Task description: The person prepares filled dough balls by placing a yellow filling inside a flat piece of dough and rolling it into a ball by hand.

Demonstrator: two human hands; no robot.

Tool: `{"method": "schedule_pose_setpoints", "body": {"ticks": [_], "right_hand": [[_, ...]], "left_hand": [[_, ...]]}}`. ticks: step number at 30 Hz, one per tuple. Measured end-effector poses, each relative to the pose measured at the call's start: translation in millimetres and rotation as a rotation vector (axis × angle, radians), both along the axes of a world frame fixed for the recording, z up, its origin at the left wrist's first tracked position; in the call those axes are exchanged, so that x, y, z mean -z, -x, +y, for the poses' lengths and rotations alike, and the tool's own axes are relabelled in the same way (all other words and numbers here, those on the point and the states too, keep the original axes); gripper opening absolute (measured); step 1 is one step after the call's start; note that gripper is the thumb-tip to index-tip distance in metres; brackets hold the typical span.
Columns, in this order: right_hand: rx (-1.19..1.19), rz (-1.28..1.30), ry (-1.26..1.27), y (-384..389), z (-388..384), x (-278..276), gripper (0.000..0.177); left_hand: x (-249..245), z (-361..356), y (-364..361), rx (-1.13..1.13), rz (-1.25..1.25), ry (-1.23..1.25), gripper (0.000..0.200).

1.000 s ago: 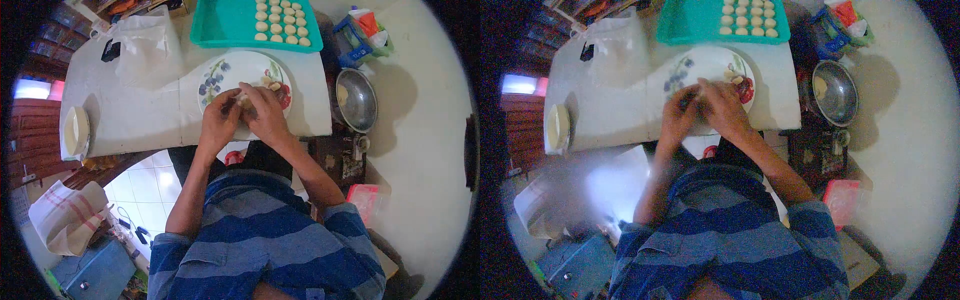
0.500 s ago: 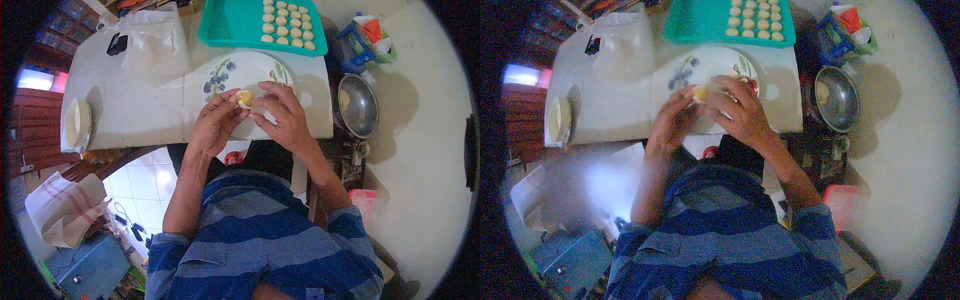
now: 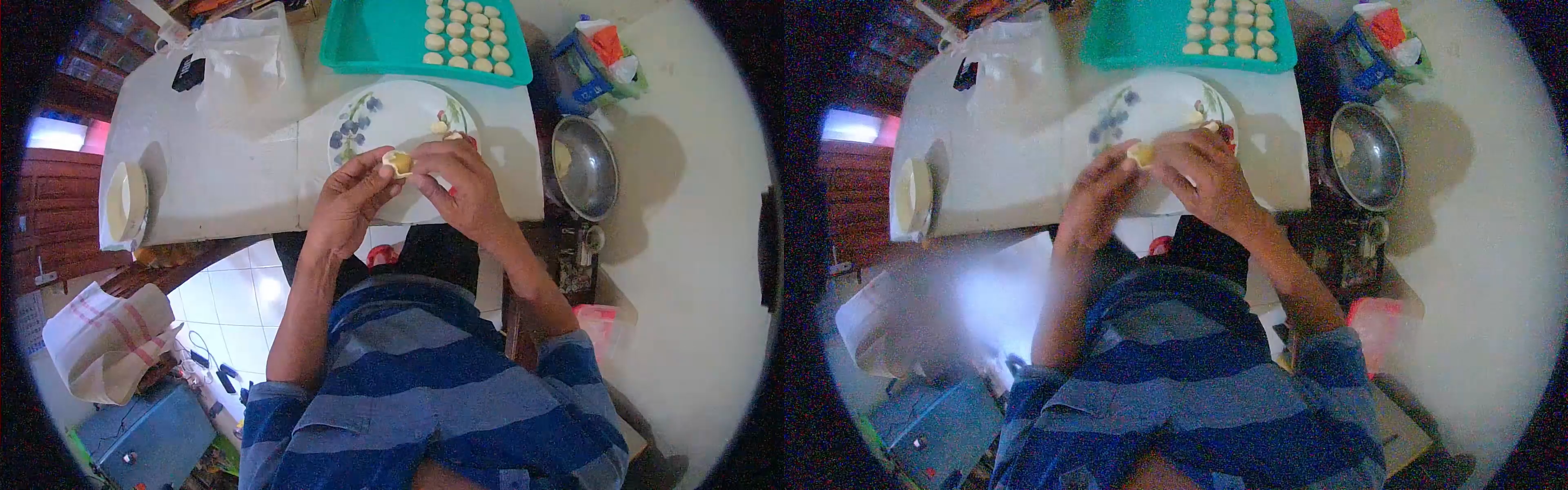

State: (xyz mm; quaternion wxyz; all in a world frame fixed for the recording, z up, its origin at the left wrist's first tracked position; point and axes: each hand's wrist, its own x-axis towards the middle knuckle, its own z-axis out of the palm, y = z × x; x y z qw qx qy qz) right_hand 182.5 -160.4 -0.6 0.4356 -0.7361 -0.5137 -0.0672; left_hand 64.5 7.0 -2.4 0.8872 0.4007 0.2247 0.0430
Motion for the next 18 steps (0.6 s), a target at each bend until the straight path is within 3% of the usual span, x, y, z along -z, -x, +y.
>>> {"method": "schedule_pose_setpoints", "body": {"ticks": [4, 10, 18], "right_hand": [[0.007, 0.103, -0.042, -1, 3, -2, 0.014], [-0.070, 0.241, 0.003, -4, 3, -6, 0.020], [0.002, 0.098, 0.003, 3, 7, -15, 0.025]], "left_hand": [[3, 0, 2, 0.031, 0.024, -0.054, 0.037], [8, -1, 1, 0.010, -0.010, 0.031, 0.035], [17, -2, 3, -0.036, -0.032, 0.070, 0.034]]}}
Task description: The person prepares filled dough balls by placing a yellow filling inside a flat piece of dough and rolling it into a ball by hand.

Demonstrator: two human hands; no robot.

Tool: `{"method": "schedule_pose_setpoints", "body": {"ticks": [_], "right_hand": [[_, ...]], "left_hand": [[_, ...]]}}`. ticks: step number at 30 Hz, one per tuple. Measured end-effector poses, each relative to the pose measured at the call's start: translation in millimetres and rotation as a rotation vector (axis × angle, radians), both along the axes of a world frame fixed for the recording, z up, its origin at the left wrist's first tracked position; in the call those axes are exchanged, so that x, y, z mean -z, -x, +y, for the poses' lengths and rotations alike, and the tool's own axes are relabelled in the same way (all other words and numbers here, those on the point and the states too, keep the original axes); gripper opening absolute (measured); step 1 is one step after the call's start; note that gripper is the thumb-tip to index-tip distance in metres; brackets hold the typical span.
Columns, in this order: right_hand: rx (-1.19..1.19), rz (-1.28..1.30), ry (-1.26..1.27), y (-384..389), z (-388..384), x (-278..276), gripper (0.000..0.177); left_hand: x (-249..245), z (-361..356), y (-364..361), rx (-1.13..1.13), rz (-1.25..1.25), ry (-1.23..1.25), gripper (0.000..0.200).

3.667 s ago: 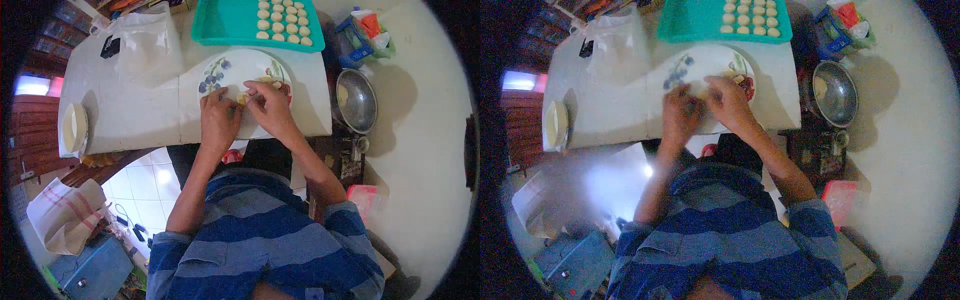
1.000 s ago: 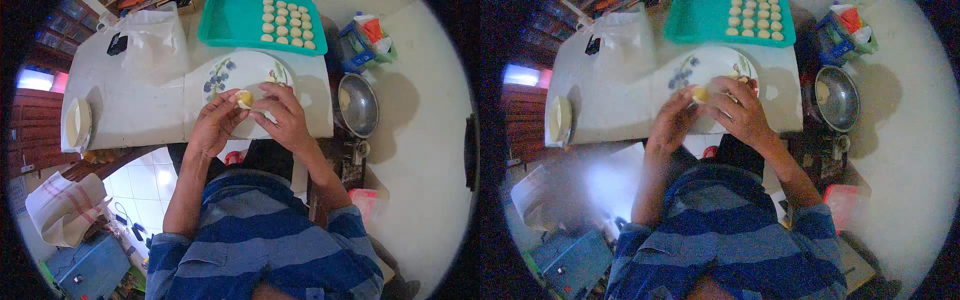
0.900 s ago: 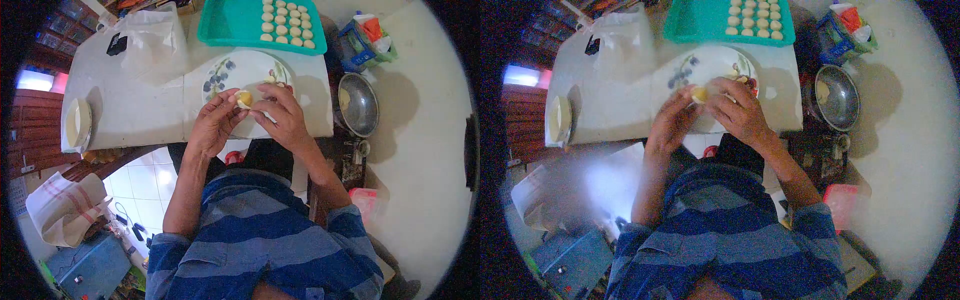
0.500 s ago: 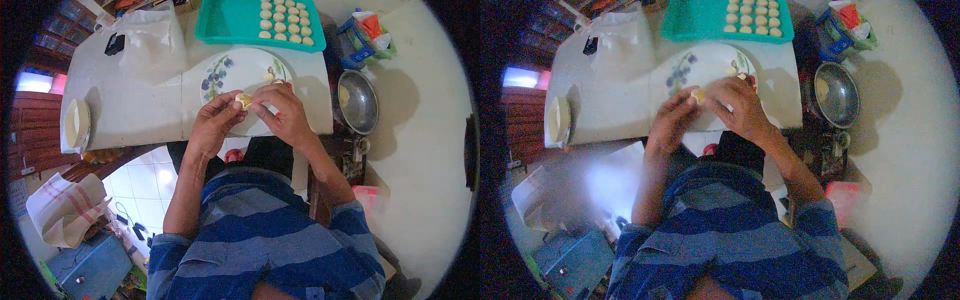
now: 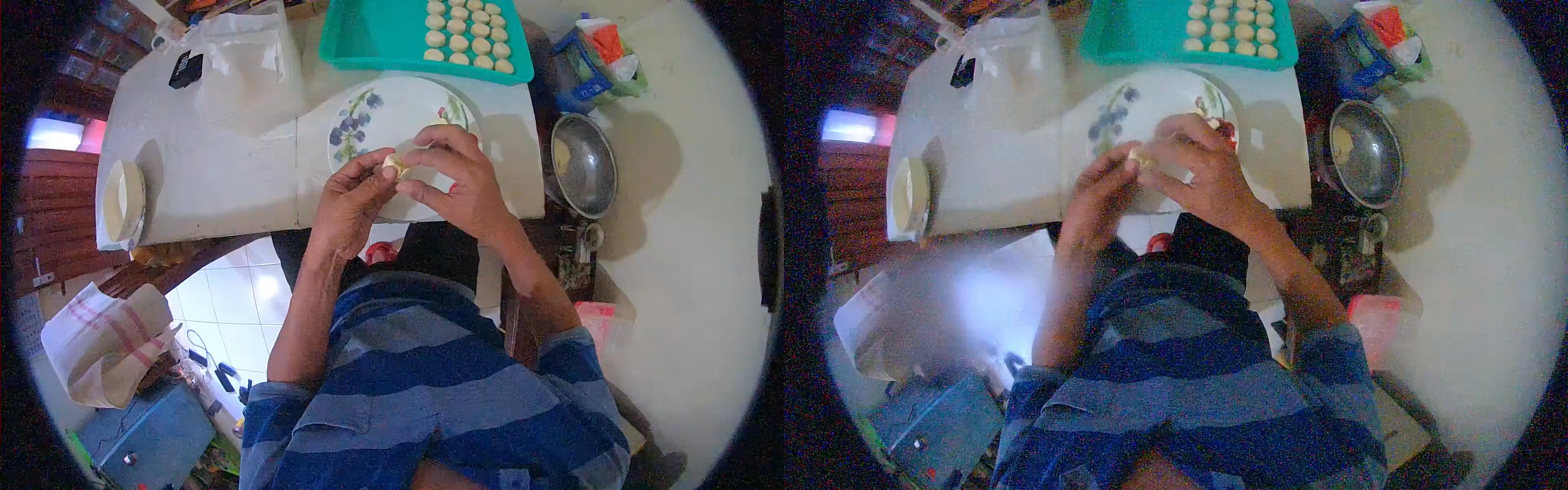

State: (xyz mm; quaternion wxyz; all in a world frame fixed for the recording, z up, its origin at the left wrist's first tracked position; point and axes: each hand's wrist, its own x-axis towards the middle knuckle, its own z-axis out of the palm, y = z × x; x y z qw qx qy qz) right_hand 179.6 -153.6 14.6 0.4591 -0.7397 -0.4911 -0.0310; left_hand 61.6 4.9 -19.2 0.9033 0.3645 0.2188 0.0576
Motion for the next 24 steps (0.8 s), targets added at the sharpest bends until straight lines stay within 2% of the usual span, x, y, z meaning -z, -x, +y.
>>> {"method": "schedule_pose_setpoints", "body": {"ticks": [5, 7, 11, 13, 14, 16, 20, 22, 23, 24], "right_hand": [[-0.001, -0.018, -0.016, 1, 3, 9, 0.022], [0.004, 0.118, -0.053, 2, 4, 14, 0.016], [-0.051, 0.229, -0.115, -1, 6, 23, 0.018], [-0.039, 0.998, -0.111, 4, 7, 22, 0.028], [-0.034, 0.998, -0.113, 4, 7, 22, 0.028], [-0.165, 1.337, -0.229, 2, 8, 24, 0.036], [-0.181, 1.199, -0.208, -3, 2, 15, 0.039], [-0.151, 0.766, -0.176, -5, -4, 15, 0.042], [-0.151, 0.767, -0.176, -6, -7, 13, 0.042], [-0.129, 0.518, -0.105, -8, -9, 8, 0.042]], "left_hand": [[-7, -2, 1, -0.005, 0.007, -0.037, 0.034], [-8, -3, 2, 0.001, -0.044, -0.079, 0.035], [-15, -6, 2, 0.023, -0.014, -0.215, 0.034], [-15, -6, 2, 0.057, 0.044, -0.222, 0.033], [-14, -6, 2, 0.061, 0.044, -0.222, 0.033], [-11, -6, 2, 0.085, 0.002, -0.023, 0.035], [-9, -6, 0, 0.056, -0.080, 0.097, 0.038], [-6, -4, 1, 0.039, -0.073, 0.135, 0.039], [-5, -4, 1, 0.039, -0.072, 0.135, 0.039], [-4, -4, 1, 0.041, -0.073, 0.135, 0.038]]}}
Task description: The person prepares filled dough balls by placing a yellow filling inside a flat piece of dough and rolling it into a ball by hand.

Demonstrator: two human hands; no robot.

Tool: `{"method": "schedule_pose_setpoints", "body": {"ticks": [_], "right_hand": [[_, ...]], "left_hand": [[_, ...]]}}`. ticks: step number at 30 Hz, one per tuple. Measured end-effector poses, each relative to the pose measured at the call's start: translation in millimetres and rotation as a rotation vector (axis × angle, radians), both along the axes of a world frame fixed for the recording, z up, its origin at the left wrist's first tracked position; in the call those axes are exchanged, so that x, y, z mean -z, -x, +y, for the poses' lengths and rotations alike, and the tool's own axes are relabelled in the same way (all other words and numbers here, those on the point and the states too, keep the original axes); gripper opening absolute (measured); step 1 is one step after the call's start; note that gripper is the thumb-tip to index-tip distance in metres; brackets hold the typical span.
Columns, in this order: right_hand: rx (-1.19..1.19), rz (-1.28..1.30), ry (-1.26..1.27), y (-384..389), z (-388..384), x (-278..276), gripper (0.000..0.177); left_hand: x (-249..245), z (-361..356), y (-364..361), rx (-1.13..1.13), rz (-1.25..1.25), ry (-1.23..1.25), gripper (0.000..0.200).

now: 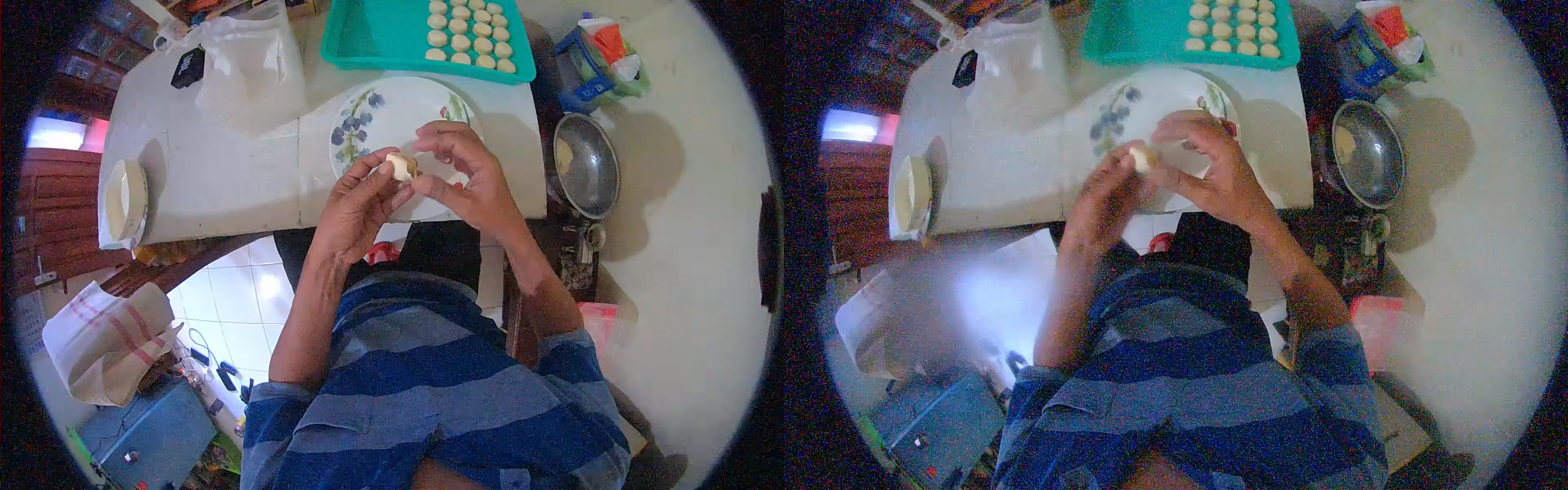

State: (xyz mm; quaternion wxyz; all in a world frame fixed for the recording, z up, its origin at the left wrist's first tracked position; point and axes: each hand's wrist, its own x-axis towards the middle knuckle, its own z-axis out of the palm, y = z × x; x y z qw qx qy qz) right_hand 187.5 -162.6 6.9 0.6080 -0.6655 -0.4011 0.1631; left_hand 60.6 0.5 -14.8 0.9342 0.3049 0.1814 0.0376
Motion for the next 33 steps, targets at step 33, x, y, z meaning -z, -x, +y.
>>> {"method": "schedule_pose_setpoints", "body": {"ticks": [33], "right_hand": [[-0.012, -0.345, 0.145, -10, -8, -14, 0.037]], "left_hand": [[-13, -8, -2, -0.037, 0.109, -0.118, 0.035]]}}
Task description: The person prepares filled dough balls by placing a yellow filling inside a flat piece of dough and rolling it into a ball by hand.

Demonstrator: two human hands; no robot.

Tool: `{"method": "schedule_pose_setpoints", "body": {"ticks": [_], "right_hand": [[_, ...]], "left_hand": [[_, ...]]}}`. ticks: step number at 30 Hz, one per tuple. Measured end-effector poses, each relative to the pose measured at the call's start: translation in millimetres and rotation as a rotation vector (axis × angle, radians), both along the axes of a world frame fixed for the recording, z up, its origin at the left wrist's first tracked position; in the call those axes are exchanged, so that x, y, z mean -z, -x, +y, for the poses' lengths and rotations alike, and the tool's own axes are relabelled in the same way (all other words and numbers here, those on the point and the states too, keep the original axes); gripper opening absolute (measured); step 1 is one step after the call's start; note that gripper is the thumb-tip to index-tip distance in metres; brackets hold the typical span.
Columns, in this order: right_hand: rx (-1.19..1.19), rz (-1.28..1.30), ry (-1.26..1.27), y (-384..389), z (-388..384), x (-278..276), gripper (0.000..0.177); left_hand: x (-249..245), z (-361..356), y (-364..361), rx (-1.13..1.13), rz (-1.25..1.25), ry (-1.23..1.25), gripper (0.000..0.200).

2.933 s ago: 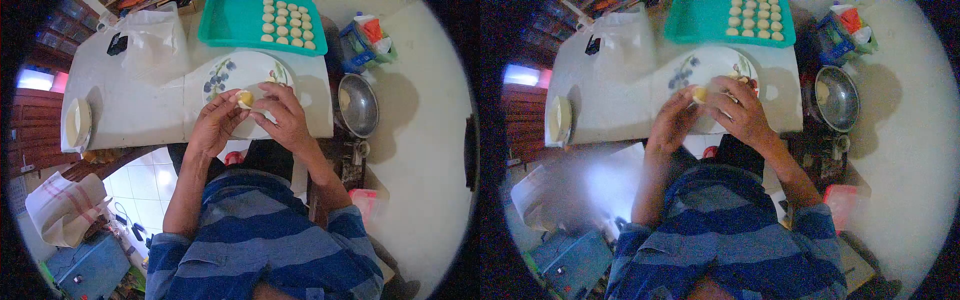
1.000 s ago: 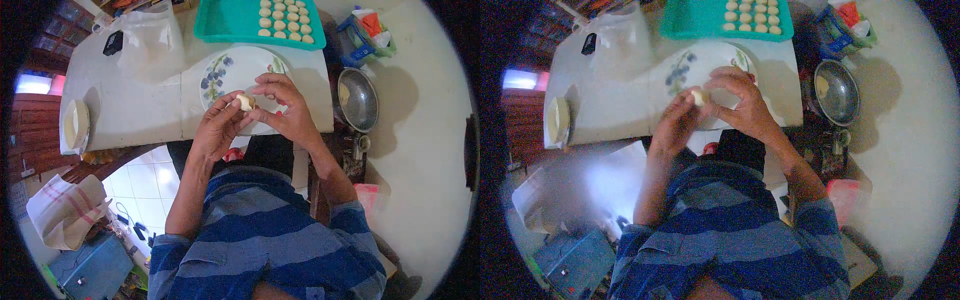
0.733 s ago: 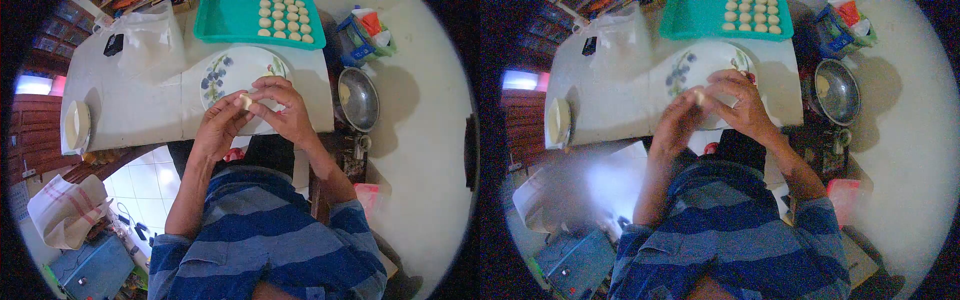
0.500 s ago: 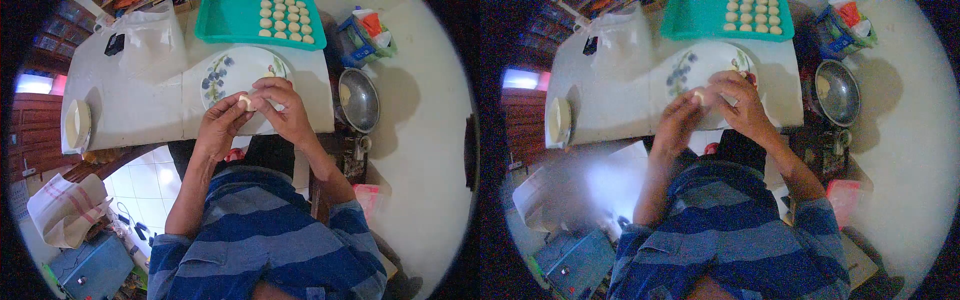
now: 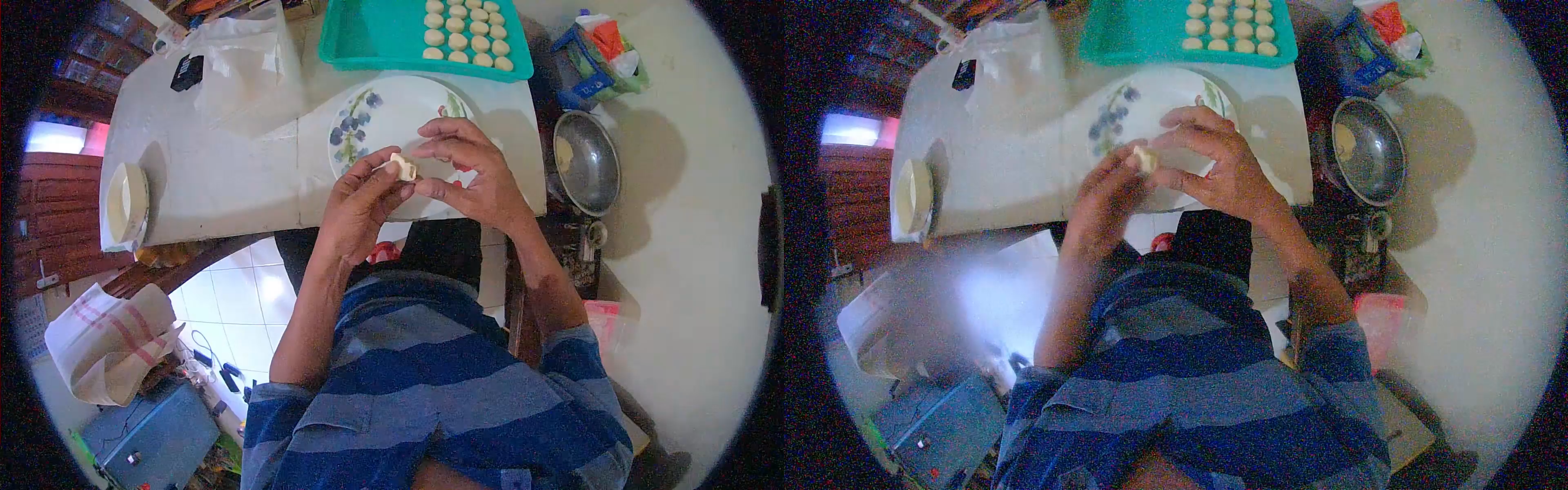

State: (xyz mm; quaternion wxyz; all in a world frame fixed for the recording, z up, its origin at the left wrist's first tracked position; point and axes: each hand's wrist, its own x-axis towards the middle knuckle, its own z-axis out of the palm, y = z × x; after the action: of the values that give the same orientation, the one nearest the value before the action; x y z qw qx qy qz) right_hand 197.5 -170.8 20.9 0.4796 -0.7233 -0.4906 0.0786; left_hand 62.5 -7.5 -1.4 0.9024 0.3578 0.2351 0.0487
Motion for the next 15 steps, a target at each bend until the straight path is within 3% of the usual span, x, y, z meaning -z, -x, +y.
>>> {"method": "schedule_pose_setpoints", "body": {"ticks": [4, 15], "right_hand": [[-0.011, -0.086, -0.038, -3, 1, 13, 0.035], [0.000, 0.005, -0.106, -2, 7, 19, 0.018]], "left_hand": [[1, -2, 1, 0.032, -0.028, 0.030, 0.032], [-1, -5, 0, 0.027, -0.036, -0.026, 0.027]]}}
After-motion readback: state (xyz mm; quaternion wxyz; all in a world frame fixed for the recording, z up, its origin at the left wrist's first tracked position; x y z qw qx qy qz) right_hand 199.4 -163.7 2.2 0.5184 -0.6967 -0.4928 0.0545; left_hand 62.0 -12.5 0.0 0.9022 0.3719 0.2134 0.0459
